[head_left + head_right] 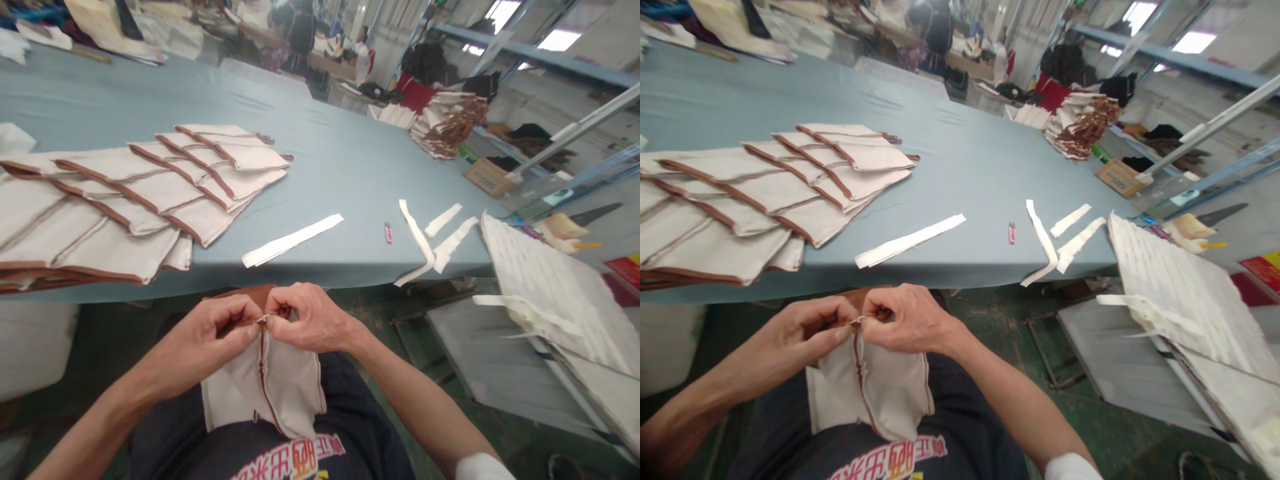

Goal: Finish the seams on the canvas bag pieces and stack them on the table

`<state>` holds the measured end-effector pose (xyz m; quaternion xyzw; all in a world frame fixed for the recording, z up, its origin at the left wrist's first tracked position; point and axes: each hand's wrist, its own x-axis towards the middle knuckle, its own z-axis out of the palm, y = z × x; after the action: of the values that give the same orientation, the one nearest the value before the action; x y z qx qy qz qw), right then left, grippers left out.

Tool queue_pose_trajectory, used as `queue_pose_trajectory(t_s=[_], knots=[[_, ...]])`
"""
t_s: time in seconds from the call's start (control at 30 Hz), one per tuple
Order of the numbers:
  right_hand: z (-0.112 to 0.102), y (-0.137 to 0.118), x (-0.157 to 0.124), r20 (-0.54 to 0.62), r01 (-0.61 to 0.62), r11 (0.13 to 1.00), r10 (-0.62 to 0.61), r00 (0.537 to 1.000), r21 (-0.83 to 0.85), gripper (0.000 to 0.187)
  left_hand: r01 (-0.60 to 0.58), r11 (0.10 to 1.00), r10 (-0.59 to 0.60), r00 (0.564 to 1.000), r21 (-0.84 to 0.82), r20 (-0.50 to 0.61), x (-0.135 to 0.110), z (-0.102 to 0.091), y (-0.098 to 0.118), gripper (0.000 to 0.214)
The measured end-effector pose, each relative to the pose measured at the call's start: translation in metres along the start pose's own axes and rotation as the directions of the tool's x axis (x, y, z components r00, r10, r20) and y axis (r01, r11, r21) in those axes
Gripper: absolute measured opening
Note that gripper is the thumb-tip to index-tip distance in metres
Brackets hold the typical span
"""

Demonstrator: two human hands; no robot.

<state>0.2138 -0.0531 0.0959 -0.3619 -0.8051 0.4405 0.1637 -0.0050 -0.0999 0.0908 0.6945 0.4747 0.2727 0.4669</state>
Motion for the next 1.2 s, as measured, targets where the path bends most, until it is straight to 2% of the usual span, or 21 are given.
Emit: queue_pose_trajectory(t_s=[0.17, 0.33, 0.5, 0.67, 0.87, 1.0, 1.07, 1.13, 1.2], knots=[[0.003, 0.004, 0.002, 0.002, 0.024, 0.999, -0.024, 1.000, -0.047, 0.014, 0.007, 0.992, -0.006, 1.000, 0.124, -0.009, 0.000, -0.007, -0.002, 0.026], [0.002, 0.005, 0.002, 0.015, 0.017, 0.996, -0.016, 1.000, -0.088, 0.014, -0.137, 0.950, 0.141, 0.990, 0.281, 0.006, 0.005, -0.009, 0.004, 0.020], [-0.003, 0.001, 0.001, 0.058, 0.041, 0.988, -0.032, 0.998, -0.152, 0.022, -0.221, 0.943, 0.210, 0.975, 0.249, 0.071, 0.011, -0.010, 0.008, 0.023], [-0.014, -0.007, 0.004, 0.094, 0.108, 0.974, -0.091, 0.991, -0.199, 0.023, -0.283, 0.930, 0.272, 0.959, 0.233, 0.081, 0.012, -0.013, 0.010, 0.020], [-0.027, -0.015, 0.008, 0.102, 0.223, 0.957, -0.207, 0.973, -0.186, 0.019, -0.410, 0.853, 0.429, 0.903, 0.321, 0.013, 0.012, -0.014, 0.020, 0.020], [-0.031, -0.022, 0.011, 0.221, 0.198, 0.951, -0.146, 0.964, -0.238, 0.007, -0.451, 0.771, 0.498, 0.867, 0.450, 0.016, 0.012, -0.009, 0.022, 0.024], [-0.032, -0.025, 0.012, 0.266, 0.210, 0.940, -0.138, 0.954, -0.268, 0.010, -0.461, 0.720, 0.533, 0.846, 0.518, 0.012, 0.013, -0.007, 0.019, 0.027], [-0.030, -0.025, 0.013, 0.265, 0.230, 0.932, -0.155, 0.952, -0.281, 0.019, -0.464, 0.689, 0.557, 0.831, 0.557, 0.004, 0.014, -0.005, 0.013, 0.027], [-0.028, -0.023, 0.013, 0.244, 0.214, 0.930, -0.143, 0.959, -0.297, 0.019, -0.473, 0.674, 0.576, 0.817, 0.568, -0.003, 0.014, -0.003, 0.005, 0.028]])
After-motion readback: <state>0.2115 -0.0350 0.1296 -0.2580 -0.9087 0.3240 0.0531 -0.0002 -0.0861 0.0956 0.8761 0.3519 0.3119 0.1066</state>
